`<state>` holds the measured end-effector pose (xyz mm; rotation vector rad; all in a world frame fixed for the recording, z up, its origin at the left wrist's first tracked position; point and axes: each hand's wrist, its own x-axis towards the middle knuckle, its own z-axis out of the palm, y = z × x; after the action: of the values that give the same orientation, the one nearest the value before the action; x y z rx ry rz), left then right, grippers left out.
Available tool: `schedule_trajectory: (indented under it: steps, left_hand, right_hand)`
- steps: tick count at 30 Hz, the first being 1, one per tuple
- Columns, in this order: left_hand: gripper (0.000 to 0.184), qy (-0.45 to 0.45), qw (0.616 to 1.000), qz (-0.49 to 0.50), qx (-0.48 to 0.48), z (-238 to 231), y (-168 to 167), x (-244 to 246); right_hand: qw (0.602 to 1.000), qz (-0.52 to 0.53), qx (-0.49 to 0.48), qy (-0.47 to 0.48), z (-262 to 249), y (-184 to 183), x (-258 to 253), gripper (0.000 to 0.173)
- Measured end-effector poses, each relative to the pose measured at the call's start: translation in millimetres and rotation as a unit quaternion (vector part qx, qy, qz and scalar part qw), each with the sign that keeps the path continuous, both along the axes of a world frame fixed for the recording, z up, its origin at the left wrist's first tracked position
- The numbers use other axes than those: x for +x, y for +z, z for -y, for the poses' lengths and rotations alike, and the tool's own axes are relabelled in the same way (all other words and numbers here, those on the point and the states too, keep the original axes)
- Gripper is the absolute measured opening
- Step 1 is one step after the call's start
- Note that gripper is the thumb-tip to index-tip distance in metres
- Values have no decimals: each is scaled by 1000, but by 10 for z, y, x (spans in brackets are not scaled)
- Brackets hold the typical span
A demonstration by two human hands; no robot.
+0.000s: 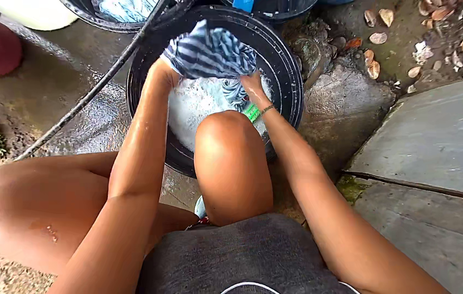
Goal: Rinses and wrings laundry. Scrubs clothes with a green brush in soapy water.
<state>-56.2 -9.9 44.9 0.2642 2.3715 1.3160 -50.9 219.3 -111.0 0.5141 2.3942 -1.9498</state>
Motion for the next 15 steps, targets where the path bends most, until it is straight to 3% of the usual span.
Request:
schedule_trajectory:
  steps: [3, 5, 7, 8, 11, 13, 15]
  left_hand:
    - [30, -23, 978, 113, -176, 103, -482, 339]
    - [33, -57, 926, 250, -278, 22, -424, 514]
    - [40, -112, 920, 243, -288, -74, -444, 535]
    - [53, -131, 940, 186, -255, -108, -558, 501]
    - [142, -85, 996, -6, -36, -323, -1114, 171]
    - [157, -42, 989, -87, 112, -599, -1151, -49]
    - [140, -11, 979, -103, 175, -758, -1063, -152]
  right_hand:
    - [994, -54, 76, 64, -83, 388, -124, 68]
    - [990, -76, 72, 99, -67, 586, -134, 67]
    - [990, -94, 39, 101, -19, 765, -130, 64]
    - [989, -101, 24, 105, 0, 873, -111, 64]
    - [983, -127, -16, 130, 94, 1290, -7, 65]
    - [975, -157, -67, 142, 149, 1602, 60, 63]
    - [964, -186, -134, 134, 149, 1904, 129, 60]
